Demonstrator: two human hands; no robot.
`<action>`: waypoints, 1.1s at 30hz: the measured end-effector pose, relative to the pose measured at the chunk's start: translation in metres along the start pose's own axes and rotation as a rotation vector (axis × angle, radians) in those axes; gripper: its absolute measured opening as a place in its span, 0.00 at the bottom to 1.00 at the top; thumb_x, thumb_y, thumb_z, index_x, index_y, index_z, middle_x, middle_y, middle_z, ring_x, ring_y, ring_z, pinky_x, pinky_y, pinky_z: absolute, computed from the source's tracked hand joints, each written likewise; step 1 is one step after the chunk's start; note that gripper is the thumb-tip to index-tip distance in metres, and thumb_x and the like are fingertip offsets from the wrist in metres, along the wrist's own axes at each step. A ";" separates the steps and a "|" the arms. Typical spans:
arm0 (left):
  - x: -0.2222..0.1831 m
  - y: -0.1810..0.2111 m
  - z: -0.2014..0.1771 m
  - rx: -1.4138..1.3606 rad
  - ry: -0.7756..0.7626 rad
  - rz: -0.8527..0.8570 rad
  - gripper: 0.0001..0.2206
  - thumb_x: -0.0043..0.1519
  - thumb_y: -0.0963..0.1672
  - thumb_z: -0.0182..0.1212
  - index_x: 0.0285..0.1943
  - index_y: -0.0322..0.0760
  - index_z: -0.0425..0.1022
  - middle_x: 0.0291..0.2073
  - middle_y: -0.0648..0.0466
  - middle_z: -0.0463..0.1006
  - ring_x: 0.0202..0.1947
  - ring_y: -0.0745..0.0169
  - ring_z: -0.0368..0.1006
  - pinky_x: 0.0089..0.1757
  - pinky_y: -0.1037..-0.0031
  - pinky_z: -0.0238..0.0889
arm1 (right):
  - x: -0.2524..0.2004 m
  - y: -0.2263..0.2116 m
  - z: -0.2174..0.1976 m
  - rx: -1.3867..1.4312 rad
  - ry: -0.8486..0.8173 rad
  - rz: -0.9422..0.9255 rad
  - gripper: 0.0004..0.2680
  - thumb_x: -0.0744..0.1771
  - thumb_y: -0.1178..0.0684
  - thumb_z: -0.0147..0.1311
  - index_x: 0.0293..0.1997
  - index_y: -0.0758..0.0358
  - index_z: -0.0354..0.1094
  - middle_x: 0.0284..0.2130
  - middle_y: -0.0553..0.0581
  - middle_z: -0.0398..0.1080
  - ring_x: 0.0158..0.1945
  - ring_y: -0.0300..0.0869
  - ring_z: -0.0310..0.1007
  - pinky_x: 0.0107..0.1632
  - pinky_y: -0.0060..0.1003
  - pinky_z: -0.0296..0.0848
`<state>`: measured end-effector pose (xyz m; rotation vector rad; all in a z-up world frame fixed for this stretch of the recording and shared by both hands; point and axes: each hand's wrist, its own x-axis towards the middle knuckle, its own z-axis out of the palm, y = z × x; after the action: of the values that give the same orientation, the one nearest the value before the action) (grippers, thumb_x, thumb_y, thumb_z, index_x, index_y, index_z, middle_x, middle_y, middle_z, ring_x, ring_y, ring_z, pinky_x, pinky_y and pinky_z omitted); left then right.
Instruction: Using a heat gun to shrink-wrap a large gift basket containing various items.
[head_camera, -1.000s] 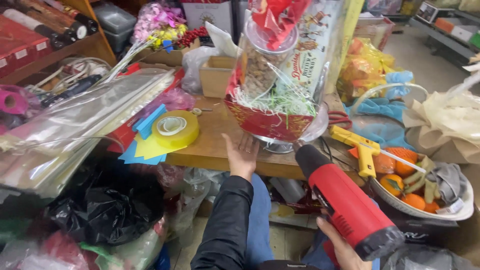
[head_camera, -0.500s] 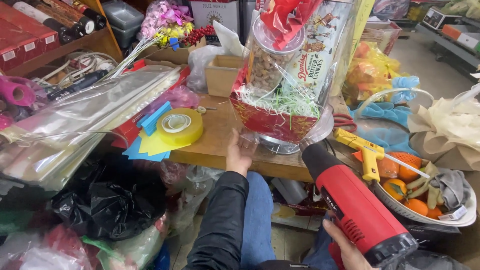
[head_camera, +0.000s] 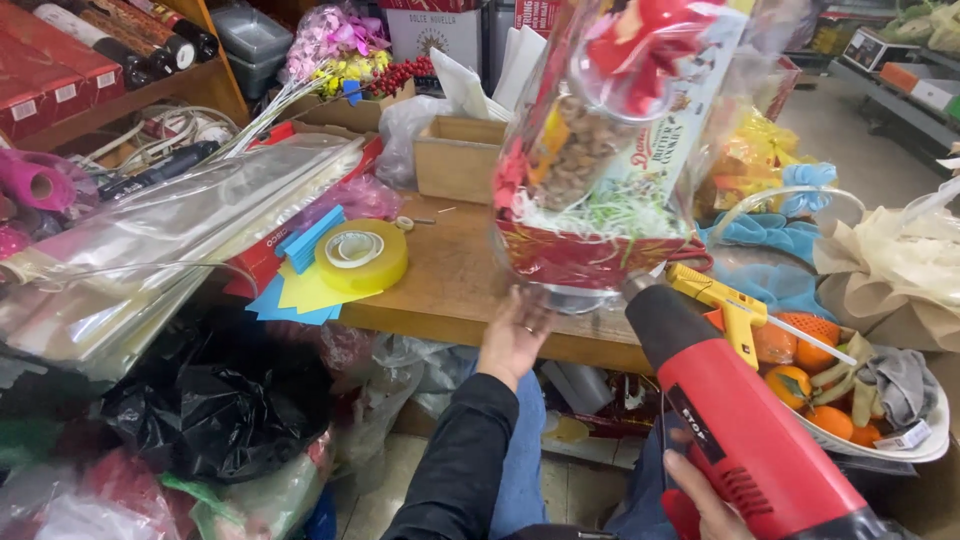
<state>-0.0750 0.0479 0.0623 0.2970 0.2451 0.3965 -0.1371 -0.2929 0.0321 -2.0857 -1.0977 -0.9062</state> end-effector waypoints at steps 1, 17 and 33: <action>-0.003 -0.005 -0.002 0.075 -0.054 -0.034 0.12 0.64 0.48 0.64 0.51 0.41 0.74 0.52 0.49 0.80 0.58 0.50 0.75 0.58 0.53 0.67 | 0.009 -0.008 -0.007 0.030 0.020 0.022 0.16 0.62 0.57 0.64 0.56 0.47 0.76 0.60 0.50 0.74 0.62 0.36 0.73 0.79 0.35 0.60; 0.045 -0.068 -0.017 0.123 -0.111 0.078 0.09 0.59 0.44 0.72 0.34 0.44 0.73 0.37 0.54 0.82 0.44 0.59 0.79 0.61 0.55 0.69 | 0.000 -0.033 -0.024 -0.528 0.113 -0.163 0.17 0.68 0.52 0.62 0.65 0.37 0.71 0.60 0.50 0.75 0.55 0.47 0.79 0.65 0.46 0.74; 0.043 -0.088 -0.015 0.020 0.002 0.194 0.06 0.58 0.40 0.73 0.39 0.38 0.79 0.44 0.49 0.85 0.49 0.55 0.81 0.58 0.66 0.74 | 0.020 -0.049 -0.009 -0.234 0.315 0.105 0.12 0.62 0.52 0.73 0.48 0.49 0.80 0.48 0.58 0.78 0.48 0.44 0.78 0.60 0.42 0.77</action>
<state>-0.0108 -0.0081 0.0119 0.3416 0.2227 0.5862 -0.1736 -0.2678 0.0628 -2.0675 -0.7403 -1.3091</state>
